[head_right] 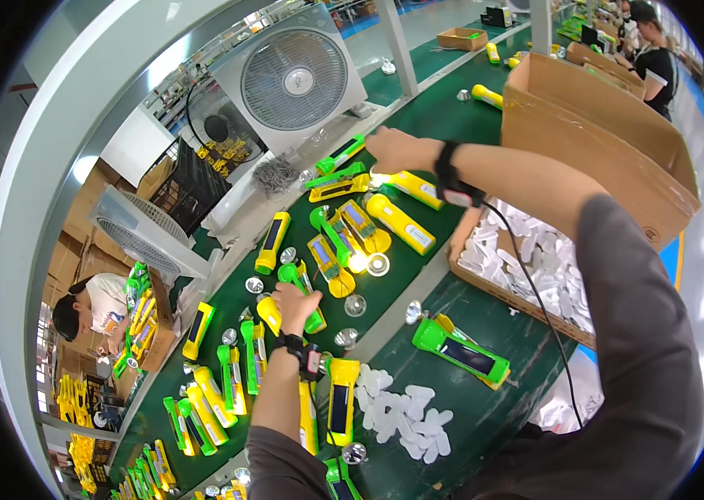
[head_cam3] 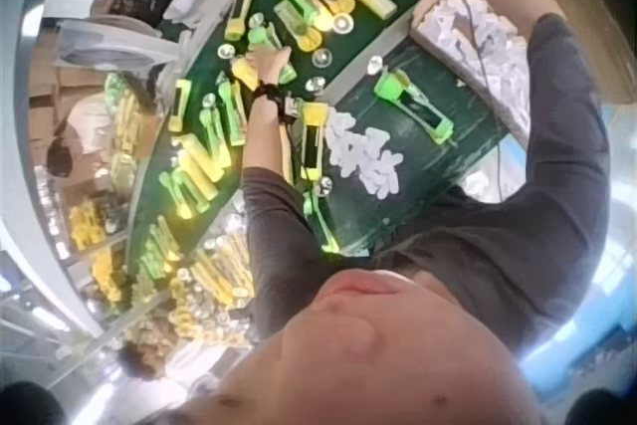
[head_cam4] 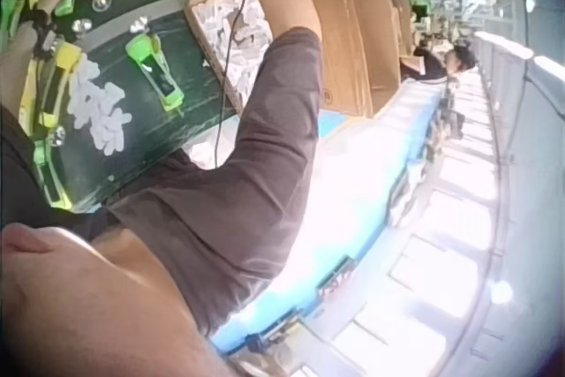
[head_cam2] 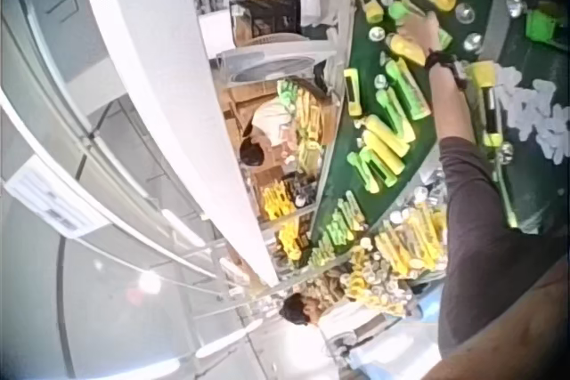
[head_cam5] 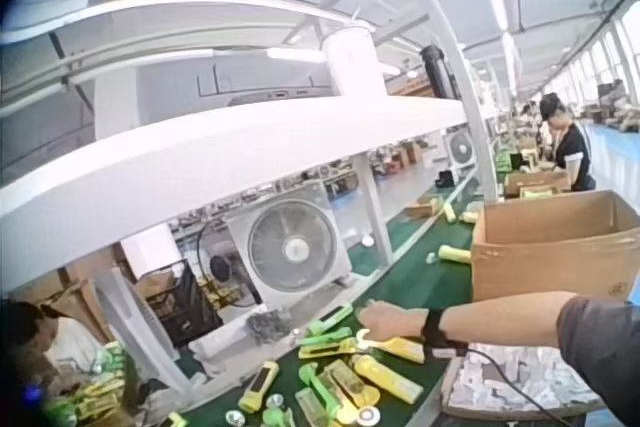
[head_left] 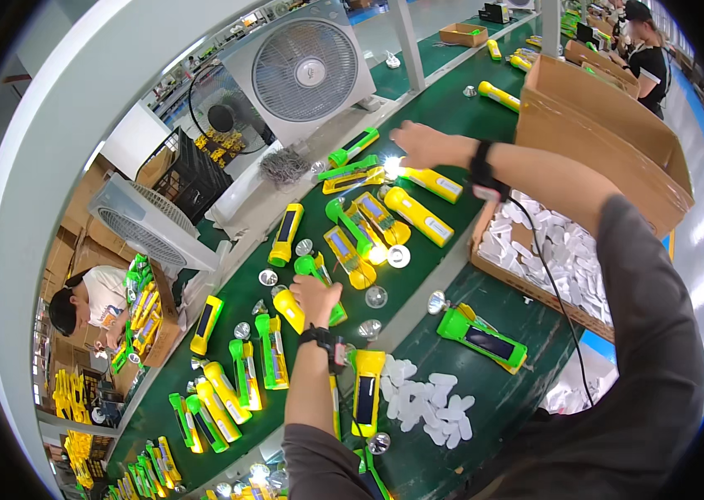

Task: Assembling internal components into flashlight bodies on a production line.

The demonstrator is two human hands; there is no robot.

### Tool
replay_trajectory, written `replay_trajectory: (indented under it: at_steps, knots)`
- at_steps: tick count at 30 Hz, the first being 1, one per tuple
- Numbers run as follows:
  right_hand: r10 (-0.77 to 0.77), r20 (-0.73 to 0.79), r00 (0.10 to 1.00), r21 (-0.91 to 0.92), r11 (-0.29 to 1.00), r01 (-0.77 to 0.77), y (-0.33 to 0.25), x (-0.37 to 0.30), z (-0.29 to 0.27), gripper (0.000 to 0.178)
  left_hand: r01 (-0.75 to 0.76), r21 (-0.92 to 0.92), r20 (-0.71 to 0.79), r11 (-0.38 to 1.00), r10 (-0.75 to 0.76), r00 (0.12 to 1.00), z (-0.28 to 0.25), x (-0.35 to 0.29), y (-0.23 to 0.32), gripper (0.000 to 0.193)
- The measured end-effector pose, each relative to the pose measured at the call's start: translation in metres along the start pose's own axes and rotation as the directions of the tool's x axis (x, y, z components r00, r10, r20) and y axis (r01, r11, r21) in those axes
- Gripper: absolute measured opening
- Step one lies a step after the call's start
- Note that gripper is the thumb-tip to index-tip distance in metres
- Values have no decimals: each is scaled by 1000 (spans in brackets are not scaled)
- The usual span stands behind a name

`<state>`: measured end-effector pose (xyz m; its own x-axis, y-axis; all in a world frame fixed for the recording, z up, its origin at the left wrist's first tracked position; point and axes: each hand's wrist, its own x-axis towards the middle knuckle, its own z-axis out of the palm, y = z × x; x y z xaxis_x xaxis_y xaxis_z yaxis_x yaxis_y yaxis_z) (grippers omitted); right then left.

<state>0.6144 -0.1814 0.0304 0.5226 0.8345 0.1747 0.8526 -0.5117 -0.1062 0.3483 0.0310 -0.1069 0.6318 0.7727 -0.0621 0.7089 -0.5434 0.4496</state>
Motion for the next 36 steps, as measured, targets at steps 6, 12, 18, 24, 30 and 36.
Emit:
replay_trajectory:
  at_steps: [6, 12, 18, 24, 30, 36]
  knots:
    - [-185, 103, 977, 67, 982, 179, 15, 134, 95, 69, 90, -110, 251, 990, -60, 966, -1, -5, -2, 85]
    - [-63, 478, 876, -47, 994, 96, -21, 173, 134, 69, 90, -287, 272, 954, -8, 962, -51, -32, -1, 76]
    - [-44, 379, 924, -118, 988, 95, -18, 146, 132, 56, -102, -525, 71, 845, 163, 984, -153, -170, 1, 76]
    - [-53, 203, 978, 0, 999, 54, -23, 137, 128, 62, 252, -252, -58, 934, -275, 960, -142, -359, -6, 83]
    - [-253, 9, 967, 294, 925, 239, -23, 141, 109, 66, 526, -260, 77, 809, -526, 847, -82, -423, -11, 90]
    - [-119, 299, 947, 201, 978, 59, -72, 81, -29, 85, 345, -74, -29, 935, -348, 937, -56, -431, -39, 80]
